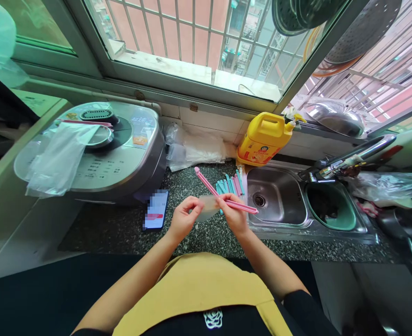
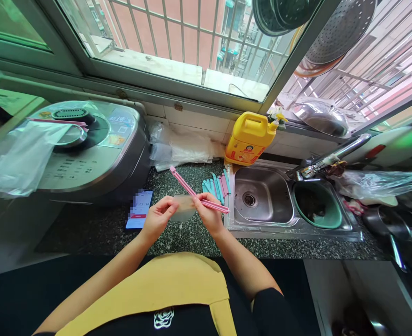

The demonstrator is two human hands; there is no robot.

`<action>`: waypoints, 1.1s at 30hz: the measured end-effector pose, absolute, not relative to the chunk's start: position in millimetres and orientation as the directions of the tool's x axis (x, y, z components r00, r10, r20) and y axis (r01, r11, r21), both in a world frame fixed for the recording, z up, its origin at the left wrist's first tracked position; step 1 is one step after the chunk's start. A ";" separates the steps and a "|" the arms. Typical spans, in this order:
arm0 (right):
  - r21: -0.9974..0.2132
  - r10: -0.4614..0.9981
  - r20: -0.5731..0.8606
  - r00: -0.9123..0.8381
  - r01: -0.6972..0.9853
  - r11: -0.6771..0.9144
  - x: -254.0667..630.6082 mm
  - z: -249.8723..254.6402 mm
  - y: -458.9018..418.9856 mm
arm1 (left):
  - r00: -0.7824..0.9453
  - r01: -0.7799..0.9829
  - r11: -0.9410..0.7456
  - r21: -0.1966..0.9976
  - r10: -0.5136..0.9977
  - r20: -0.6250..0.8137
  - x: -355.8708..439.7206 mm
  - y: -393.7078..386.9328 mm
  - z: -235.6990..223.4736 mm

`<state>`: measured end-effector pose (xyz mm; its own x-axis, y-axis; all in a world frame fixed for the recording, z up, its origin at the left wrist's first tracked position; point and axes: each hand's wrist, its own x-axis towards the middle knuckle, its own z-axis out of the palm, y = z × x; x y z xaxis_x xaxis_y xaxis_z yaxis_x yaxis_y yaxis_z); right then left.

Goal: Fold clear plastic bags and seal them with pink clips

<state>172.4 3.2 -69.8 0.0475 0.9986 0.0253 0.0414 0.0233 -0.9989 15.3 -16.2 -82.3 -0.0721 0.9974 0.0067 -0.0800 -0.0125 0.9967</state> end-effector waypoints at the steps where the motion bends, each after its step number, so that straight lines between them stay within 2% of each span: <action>1: -0.998 0.998 0.038 0.049 0.049 0.036 173.0 -70.2 2.8 | -0.070 -0.060 -0.031 0.998 0.997 0.027 15.5 -16.1 -81.9; 11: -0.966 0.987 0.162 -0.011 0.202 0.161 193.6 -69.5 2.1 | -0.094 -0.027 0.010 1.000 0.995 -0.012 20.0 -12.5 -68.4; 15: -0.934 0.966 0.252 -0.062 0.245 0.259 213.6 -68.8 2.2 | -0.140 -0.025 0.036 0.999 0.989 -0.039 17.3 -10.2 -62.5; 22: -0.841 0.922 0.346 -0.172 0.380 0.386 249.4 -56.6 0.9 | -0.113 -0.048 0.022 0.999 0.993 -0.027 30.3 -12.6 -54.3; 29: -0.865 0.924 0.275 -0.265 0.351 0.358 264.9 -46.0 -0.8 | -0.111 -0.142 0.114 0.983 0.985 -0.130 44.5 -12.2 -55.4; 33: -0.873 0.910 0.299 -0.285 0.302 0.382 268.5 -42.8 -1.5 | -0.082 -0.218 0.139 0.966 0.984 -0.160 51.5 -10.9 -57.3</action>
